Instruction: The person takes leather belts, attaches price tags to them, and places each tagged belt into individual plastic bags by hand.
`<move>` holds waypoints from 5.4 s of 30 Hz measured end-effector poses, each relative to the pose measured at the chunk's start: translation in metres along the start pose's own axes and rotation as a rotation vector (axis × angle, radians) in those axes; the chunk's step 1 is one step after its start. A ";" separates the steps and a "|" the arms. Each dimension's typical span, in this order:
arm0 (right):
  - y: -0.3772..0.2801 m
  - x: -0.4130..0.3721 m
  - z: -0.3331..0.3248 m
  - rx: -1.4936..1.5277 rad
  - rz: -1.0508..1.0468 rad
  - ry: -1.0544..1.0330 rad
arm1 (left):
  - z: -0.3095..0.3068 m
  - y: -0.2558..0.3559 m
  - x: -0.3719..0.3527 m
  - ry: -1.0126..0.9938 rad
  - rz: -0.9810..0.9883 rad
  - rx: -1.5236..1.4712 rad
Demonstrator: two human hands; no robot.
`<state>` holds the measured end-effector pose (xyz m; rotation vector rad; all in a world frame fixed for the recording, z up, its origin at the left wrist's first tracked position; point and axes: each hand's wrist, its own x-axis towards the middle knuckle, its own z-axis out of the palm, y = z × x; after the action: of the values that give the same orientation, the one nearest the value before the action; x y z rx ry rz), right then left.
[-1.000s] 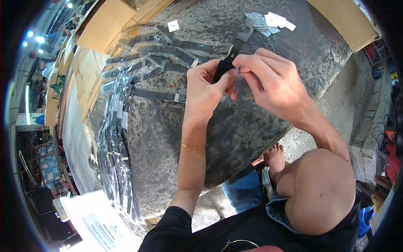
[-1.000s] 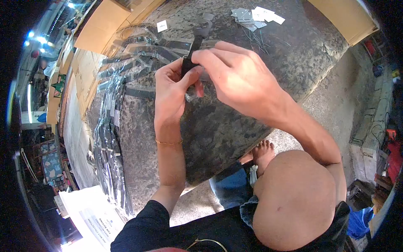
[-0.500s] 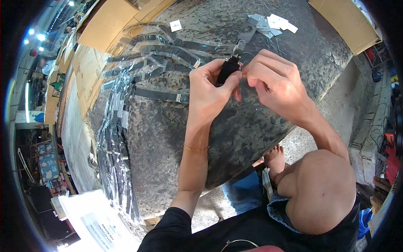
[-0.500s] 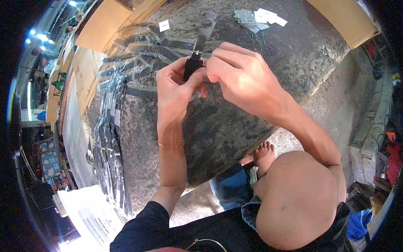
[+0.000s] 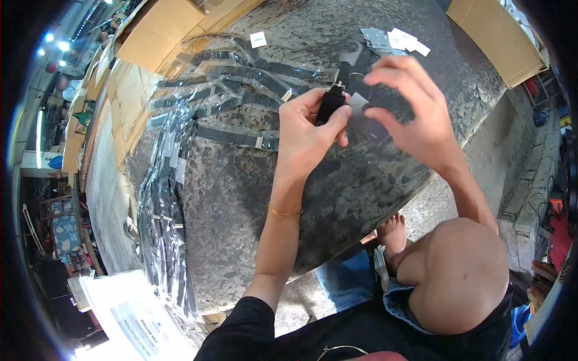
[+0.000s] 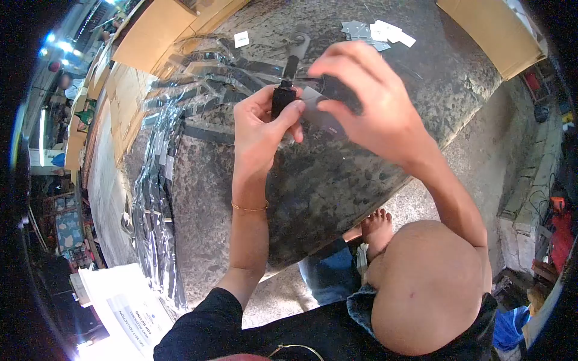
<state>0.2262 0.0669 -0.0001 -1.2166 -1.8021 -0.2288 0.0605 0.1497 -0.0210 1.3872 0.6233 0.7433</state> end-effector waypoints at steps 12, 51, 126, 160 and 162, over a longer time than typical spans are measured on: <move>0.007 0.001 -0.036 0.657 0.715 -0.760 | -0.007 0.000 0.002 0.085 0.112 0.021; 0.020 -0.011 0.022 0.817 0.672 0.125 | -0.030 -0.001 0.005 -0.362 -0.032 0.292; 0.035 -0.002 0.016 0.707 0.582 0.000 | -0.004 -0.010 0.006 -0.197 -0.016 0.053; 0.025 -0.010 0.021 0.668 0.560 0.156 | -0.022 -0.003 0.004 -0.114 0.049 0.253; 0.024 -0.011 0.023 0.683 0.565 0.181 | -0.018 0.001 0.003 -0.090 0.027 0.252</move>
<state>0.2332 0.0859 -0.0288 -1.0934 -1.1604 0.5422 0.0487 0.1632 -0.0220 1.6546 0.6442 0.6350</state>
